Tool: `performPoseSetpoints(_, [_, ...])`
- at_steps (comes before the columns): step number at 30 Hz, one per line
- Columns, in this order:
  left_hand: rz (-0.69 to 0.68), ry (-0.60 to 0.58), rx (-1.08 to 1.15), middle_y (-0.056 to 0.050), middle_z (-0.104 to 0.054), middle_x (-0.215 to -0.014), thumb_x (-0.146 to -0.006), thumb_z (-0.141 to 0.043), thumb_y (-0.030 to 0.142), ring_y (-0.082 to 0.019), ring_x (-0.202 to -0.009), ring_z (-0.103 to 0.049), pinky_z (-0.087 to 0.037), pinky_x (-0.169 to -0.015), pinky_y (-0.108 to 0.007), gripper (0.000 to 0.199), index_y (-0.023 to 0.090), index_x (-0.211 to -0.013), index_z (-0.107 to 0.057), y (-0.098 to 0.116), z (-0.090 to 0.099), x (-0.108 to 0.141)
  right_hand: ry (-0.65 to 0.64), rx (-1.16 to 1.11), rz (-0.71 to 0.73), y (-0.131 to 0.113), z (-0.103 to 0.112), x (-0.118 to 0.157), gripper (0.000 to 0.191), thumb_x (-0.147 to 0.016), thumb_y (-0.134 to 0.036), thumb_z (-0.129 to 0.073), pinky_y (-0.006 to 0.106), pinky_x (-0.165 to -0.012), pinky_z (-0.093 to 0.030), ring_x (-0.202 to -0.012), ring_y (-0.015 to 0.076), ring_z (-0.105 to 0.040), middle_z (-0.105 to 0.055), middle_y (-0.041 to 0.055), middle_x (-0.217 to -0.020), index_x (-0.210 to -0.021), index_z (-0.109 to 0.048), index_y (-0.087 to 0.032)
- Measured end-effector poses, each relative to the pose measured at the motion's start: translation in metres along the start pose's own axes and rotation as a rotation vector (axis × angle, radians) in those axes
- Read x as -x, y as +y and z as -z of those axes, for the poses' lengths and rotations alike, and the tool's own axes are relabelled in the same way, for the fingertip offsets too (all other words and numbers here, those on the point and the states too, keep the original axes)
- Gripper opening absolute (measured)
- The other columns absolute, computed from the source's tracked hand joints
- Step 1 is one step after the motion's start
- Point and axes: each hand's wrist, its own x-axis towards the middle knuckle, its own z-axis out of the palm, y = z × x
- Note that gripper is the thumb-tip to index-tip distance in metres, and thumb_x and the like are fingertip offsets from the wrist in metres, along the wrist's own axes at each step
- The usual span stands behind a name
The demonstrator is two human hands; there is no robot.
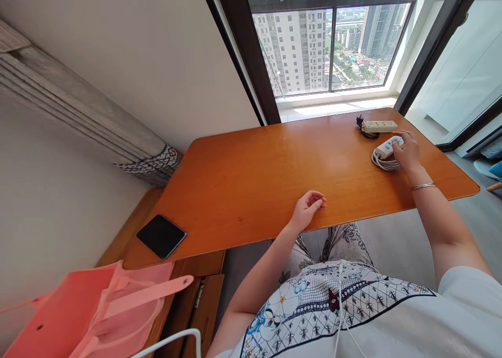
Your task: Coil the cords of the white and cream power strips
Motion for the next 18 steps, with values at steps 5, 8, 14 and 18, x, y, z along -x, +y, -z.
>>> performPoseSetpoints(5, [-0.005,-0.014,-0.029,-0.005,-0.072,-0.091,-0.075,-0.080,0.049,-0.014,-0.077,-0.068,-0.057,-0.076,-0.030,0.040,0.017,-0.094,-0.063,0.000,-0.001,0.001,-0.053,-0.256,0.275,-0.079,0.004,0.059,0.032,-0.098,-0.034,-0.044,0.048,-0.103,-0.051,-0.116,0.0290,-0.064,-0.070,0.0113,-0.115,-0.114,-0.069,-0.023])
performPoseSetpoints(8, [-0.015,-0.017,-0.040,-0.005,-0.072,-0.090,-0.077,-0.079,0.049,-0.015,-0.077,-0.068,-0.057,-0.077,-0.030,0.039,0.018,-0.094,-0.063,-0.001,0.000,0.002,-0.274,-0.305,0.420,-0.120,-0.005,0.106,0.031,-0.098,-0.035,-0.049,0.048,-0.106,-0.049,-0.120,0.0278,-0.063,-0.069,0.0115,-0.125,-0.118,-0.069,-0.023])
performPoseSetpoints(14, [-0.033,-0.027,-0.048,-0.005,-0.072,-0.092,-0.078,-0.077,0.049,-0.016,-0.079,-0.068,-0.057,-0.080,-0.033,0.037,0.018,-0.095,-0.063,-0.003,0.000,0.004,-0.541,-0.156,0.441,-0.143,-0.027,0.149,0.049,-0.096,-0.045,-0.057,0.059,-0.118,-0.036,-0.145,0.0339,-0.044,-0.054,0.0134,-0.151,-0.139,-0.060,-0.023])
performPoseSetpoints(18, [-0.041,-0.037,-0.066,-0.005,-0.071,-0.092,-0.079,-0.076,0.050,-0.016,-0.080,-0.067,-0.057,-0.082,-0.033,0.039,0.018,-0.095,-0.063,-0.004,-0.001,0.004,-0.571,-0.115,0.426,-0.144,-0.032,0.151,0.047,-0.097,-0.046,-0.054,0.059,-0.119,-0.036,-0.145,0.0331,-0.045,-0.056,0.0135,-0.149,-0.138,-0.062,-0.023])
